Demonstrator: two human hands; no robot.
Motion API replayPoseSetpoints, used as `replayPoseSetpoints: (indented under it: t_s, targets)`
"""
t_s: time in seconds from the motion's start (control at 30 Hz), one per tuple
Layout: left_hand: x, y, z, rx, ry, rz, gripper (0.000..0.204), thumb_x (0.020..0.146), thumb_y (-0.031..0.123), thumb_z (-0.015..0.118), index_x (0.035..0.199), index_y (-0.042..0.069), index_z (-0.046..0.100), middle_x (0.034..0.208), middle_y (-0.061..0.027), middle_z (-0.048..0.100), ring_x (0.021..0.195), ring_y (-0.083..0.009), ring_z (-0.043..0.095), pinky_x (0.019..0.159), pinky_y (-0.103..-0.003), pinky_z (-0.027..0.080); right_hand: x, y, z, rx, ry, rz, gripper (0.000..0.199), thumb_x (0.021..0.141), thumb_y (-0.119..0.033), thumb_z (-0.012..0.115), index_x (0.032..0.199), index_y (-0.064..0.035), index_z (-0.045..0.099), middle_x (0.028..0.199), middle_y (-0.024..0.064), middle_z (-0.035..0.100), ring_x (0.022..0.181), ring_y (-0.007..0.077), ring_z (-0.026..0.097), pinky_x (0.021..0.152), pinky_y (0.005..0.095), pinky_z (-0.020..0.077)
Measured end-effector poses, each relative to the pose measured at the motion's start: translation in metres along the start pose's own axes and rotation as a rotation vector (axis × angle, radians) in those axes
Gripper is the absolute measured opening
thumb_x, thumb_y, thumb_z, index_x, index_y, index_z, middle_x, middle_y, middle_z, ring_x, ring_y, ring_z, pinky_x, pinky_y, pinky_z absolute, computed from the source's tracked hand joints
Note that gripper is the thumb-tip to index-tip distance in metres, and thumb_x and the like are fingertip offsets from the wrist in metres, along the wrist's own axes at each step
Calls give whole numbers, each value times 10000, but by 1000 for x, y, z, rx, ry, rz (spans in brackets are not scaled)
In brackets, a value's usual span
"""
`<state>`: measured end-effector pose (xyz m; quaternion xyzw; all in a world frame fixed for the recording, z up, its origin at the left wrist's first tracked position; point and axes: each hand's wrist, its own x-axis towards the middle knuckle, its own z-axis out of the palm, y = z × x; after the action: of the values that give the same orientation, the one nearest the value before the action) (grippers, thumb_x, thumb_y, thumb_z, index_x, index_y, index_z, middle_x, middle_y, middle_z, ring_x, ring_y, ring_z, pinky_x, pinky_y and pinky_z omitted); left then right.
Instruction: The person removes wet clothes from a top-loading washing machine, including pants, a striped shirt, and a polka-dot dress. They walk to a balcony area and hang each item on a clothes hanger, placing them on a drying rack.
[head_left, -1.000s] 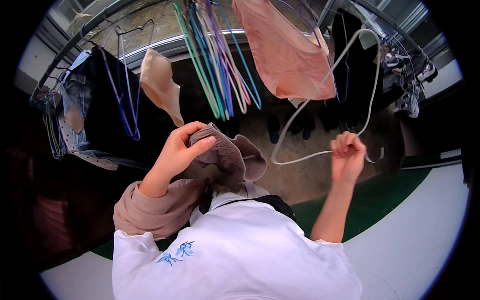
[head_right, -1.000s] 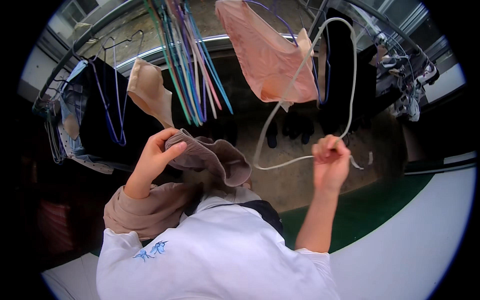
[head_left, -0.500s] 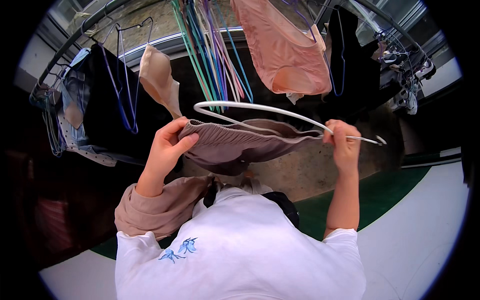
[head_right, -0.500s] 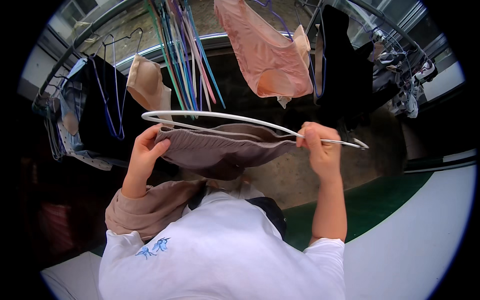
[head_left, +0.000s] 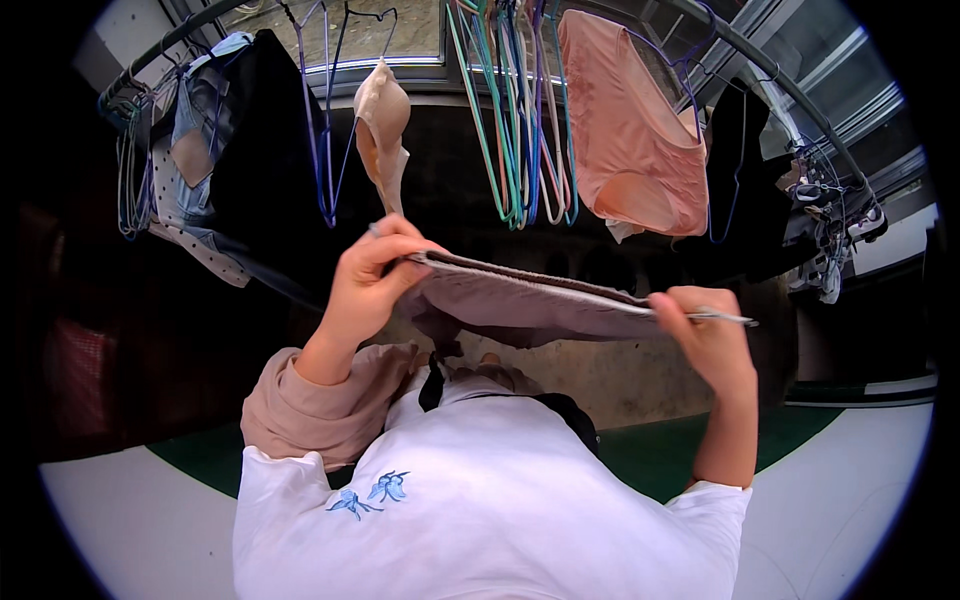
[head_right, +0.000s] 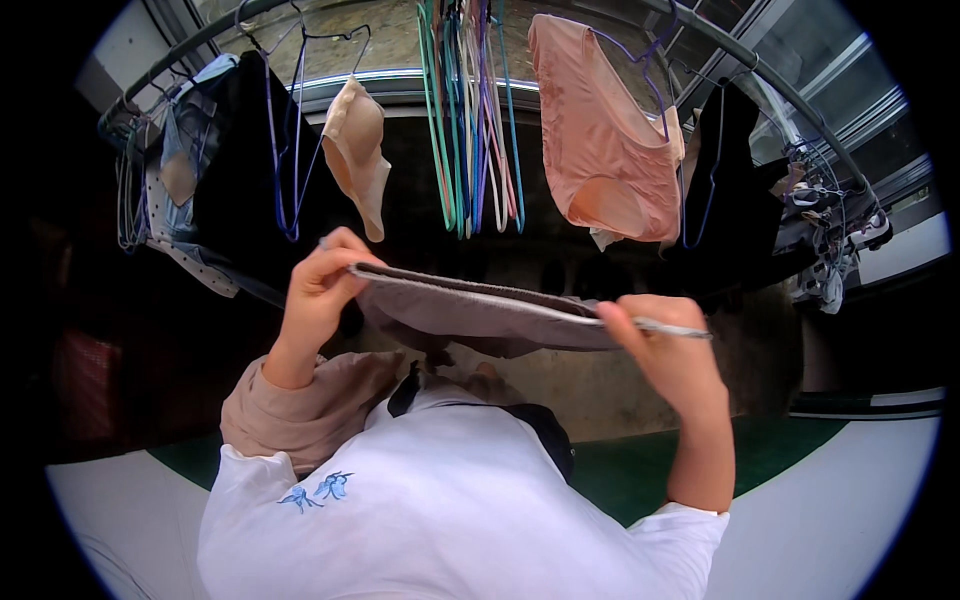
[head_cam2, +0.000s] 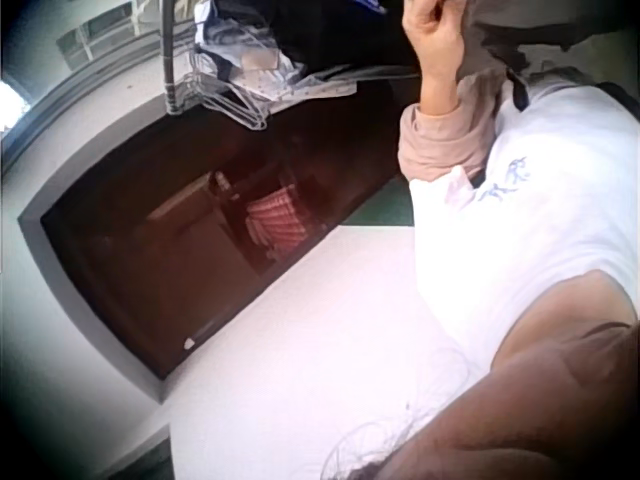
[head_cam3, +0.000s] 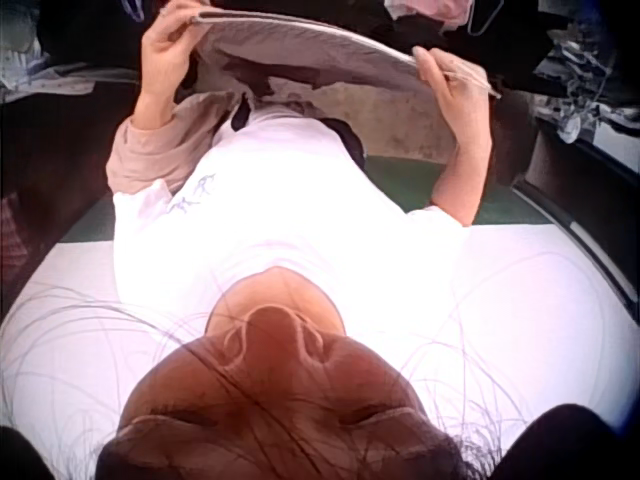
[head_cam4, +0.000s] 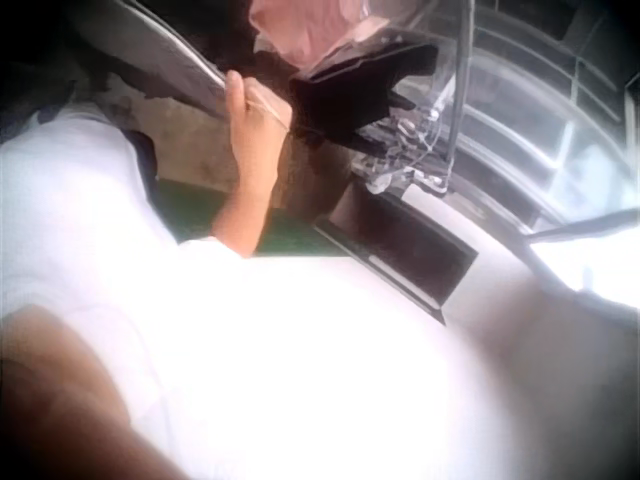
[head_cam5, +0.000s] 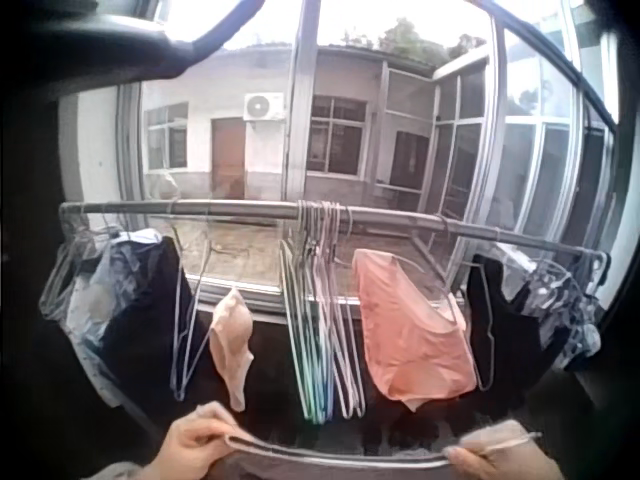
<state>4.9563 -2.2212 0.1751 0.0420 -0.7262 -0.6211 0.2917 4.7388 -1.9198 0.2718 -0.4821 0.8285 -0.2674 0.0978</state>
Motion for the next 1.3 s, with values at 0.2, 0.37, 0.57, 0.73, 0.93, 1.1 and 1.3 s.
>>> replayPoseSetpoints:
  t_s: [0.2,0.37,0.57,0.73,0.93,1.1,1.3]
  targets:
    - [4,-12,15,-92,-163,-306,278,971,125,577,1197,-29,626,996,-31,643,906,-104,572,814,-240,459,15,-41,18,45,1,-30,328,905,-196,670,681,11,549,581,128,454,506,271,413,495,353,365]
    - [11,-1,19,82,-391,-252,314,972,170,580,1232,-1,618,1062,-91,671,980,-156,610,873,-273,467,18,-32,22,84,-73,24,324,918,-200,647,690,22,589,571,118,498,500,224,447,497,341,361]
    - [2,-17,33,398,-502,-175,381,803,161,770,1120,14,618,885,-165,669,758,-286,621,727,-288,487,1,-31,-1,151,79,95,294,892,-154,687,668,23,621,539,62,501,493,103,428,473,271,326]
    - [6,-48,51,-113,-782,-318,270,885,206,713,1010,-25,647,738,-77,624,711,-84,515,650,-296,451,-19,-4,-27,212,37,242,231,845,-161,737,729,31,679,601,35,573,563,74,482,515,258,377]
    - [35,-109,109,72,-443,-326,406,914,132,644,1295,35,543,1105,-114,648,1098,-207,594,902,-322,482,-13,22,-39,199,-124,409,195,908,-161,659,910,30,698,668,-19,562,606,49,475,530,234,371]
    - [45,-134,114,-74,-111,-279,456,893,90,620,1330,89,493,1176,-101,605,1121,-217,587,916,-340,476,29,-4,-81,614,-231,496,212,929,-122,595,1071,14,675,714,-32,526,579,40,444,517,177,363]
    - [19,26,76,221,-327,-19,127,802,-12,608,870,44,700,785,-46,616,670,-121,579,609,-256,465,127,-37,-125,867,-71,297,157,955,-87,541,1010,36,621,737,-18,494,545,18,373,418,171,247]
